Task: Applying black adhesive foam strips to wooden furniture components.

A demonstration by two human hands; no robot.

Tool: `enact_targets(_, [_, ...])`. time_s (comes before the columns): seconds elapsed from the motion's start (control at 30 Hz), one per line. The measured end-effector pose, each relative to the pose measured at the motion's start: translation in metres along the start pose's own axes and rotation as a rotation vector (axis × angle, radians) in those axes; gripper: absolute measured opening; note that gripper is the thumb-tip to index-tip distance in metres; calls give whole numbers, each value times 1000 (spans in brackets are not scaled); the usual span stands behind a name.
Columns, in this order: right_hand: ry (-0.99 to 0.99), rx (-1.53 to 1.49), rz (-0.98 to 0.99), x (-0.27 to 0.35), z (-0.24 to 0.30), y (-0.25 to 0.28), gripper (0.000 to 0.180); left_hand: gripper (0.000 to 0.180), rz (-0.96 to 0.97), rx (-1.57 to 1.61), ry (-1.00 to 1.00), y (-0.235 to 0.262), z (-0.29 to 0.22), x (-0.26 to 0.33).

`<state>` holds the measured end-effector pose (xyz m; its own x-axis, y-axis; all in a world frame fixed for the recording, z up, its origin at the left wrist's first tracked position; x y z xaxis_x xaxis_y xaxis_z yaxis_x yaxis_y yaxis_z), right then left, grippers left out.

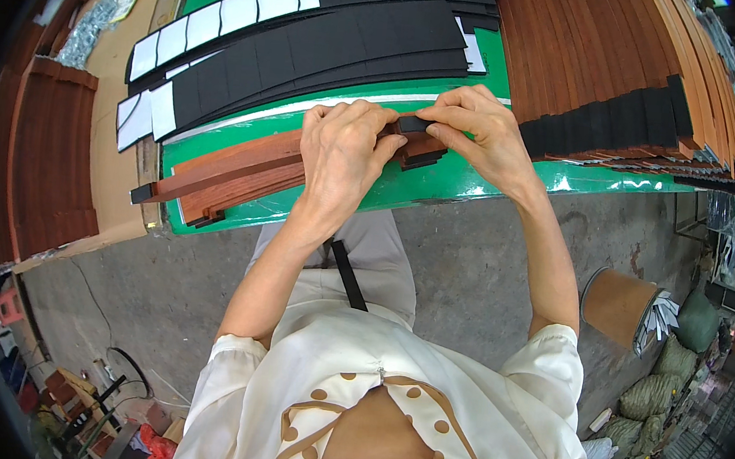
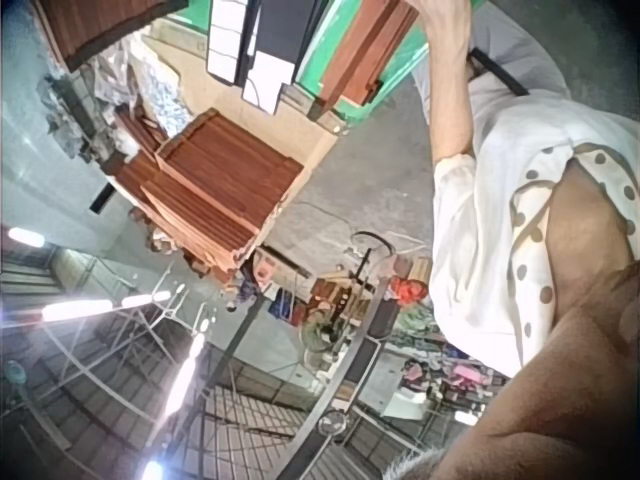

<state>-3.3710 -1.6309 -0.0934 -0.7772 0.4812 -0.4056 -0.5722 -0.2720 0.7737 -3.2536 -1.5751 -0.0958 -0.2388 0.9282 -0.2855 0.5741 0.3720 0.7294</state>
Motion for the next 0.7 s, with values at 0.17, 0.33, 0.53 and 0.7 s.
enact_targets(0.17, [8,4,-2,0,1,0,19,22,-5,3,-5,0,0,1])
enact_targets(0.33, [8,4,2,0,1,-2,18,24,-16,37,-2,2,1,1])
enact_targets(0.53, [3,-2,6,0,-1,-2,18,23,-10,34,-30,2,-1,1])
enact_targets(0.7, [11,3,23,1,3,-3,18,21,-5,34,-31,5,-2,5])
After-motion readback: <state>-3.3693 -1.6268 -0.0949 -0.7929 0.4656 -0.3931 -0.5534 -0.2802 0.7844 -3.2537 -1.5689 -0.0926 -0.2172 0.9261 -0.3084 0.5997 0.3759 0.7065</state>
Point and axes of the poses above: each hand's wrist, its own x-axis away from the middle knuckle, its own y-axis out of the back of the hand, z = x × y, the point moved 10 cm from there along -x, towards the middle knuckle, and after that the axes turned 13 degrees about y, right-handed, at the moved point
